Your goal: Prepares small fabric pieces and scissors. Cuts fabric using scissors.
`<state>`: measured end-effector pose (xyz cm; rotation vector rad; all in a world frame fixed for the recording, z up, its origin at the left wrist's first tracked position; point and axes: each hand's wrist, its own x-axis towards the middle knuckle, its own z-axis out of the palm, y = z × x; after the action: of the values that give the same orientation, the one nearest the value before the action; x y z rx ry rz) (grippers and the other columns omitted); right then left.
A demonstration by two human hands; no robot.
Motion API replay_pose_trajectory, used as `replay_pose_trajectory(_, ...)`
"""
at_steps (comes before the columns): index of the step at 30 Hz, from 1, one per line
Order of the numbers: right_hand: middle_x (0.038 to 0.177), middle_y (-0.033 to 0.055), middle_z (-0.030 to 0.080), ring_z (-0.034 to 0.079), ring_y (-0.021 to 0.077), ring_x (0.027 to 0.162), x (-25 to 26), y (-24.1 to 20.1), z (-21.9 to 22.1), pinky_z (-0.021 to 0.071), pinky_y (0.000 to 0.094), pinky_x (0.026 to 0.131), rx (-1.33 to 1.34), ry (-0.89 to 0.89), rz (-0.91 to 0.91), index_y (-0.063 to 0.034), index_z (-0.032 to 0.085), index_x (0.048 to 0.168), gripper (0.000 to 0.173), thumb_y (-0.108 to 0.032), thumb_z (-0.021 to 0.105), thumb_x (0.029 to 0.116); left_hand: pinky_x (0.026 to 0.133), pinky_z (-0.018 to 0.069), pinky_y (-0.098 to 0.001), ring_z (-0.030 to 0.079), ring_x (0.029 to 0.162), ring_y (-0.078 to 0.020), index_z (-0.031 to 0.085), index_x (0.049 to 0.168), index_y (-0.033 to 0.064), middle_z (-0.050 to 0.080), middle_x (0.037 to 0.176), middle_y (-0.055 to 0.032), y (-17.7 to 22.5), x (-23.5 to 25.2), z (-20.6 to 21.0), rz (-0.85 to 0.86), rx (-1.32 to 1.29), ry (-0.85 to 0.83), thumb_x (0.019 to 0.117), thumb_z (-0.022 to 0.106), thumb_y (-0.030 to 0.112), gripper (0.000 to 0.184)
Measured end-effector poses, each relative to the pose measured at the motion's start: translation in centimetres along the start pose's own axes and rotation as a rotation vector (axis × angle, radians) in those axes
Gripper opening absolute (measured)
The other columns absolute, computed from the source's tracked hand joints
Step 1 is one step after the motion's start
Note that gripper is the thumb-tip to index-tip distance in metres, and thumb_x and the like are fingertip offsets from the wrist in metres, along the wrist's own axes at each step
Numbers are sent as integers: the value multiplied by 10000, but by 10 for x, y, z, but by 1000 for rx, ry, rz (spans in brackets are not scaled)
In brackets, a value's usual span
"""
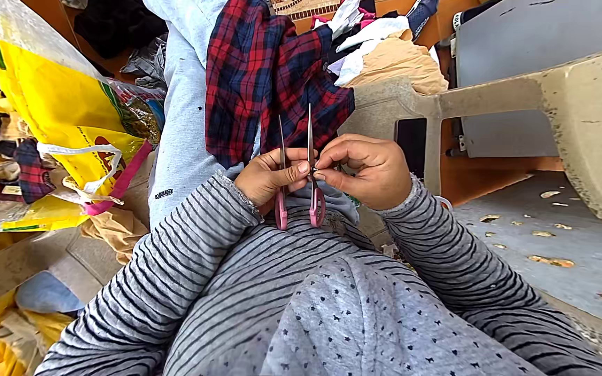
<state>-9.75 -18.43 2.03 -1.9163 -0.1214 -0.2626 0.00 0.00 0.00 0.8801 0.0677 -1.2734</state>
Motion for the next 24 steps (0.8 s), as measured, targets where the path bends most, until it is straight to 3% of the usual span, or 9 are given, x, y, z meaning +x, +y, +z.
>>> replay_pose_trajectory(8,953,81,713,688,54,833,-2,-4,0,604,201,736,-43,-3,-7,37,723,911,94,-10,746,833,763,591,-199,702,796,-64,674,1106,41,730,963,-29,-5,-3,1,-16,-55,-12,992,523,-93,231)
replay_pose_trajectory(24,952,94,701,676,51,826,0,-3,4,594,189,739,-85,16,-39,46,719,909,94,-17,748,845,750,586,-189,689,760,-58,675,1115,30,724,941,-33,-3,-2,1,-52,-79,15,1005,512,-84,228)
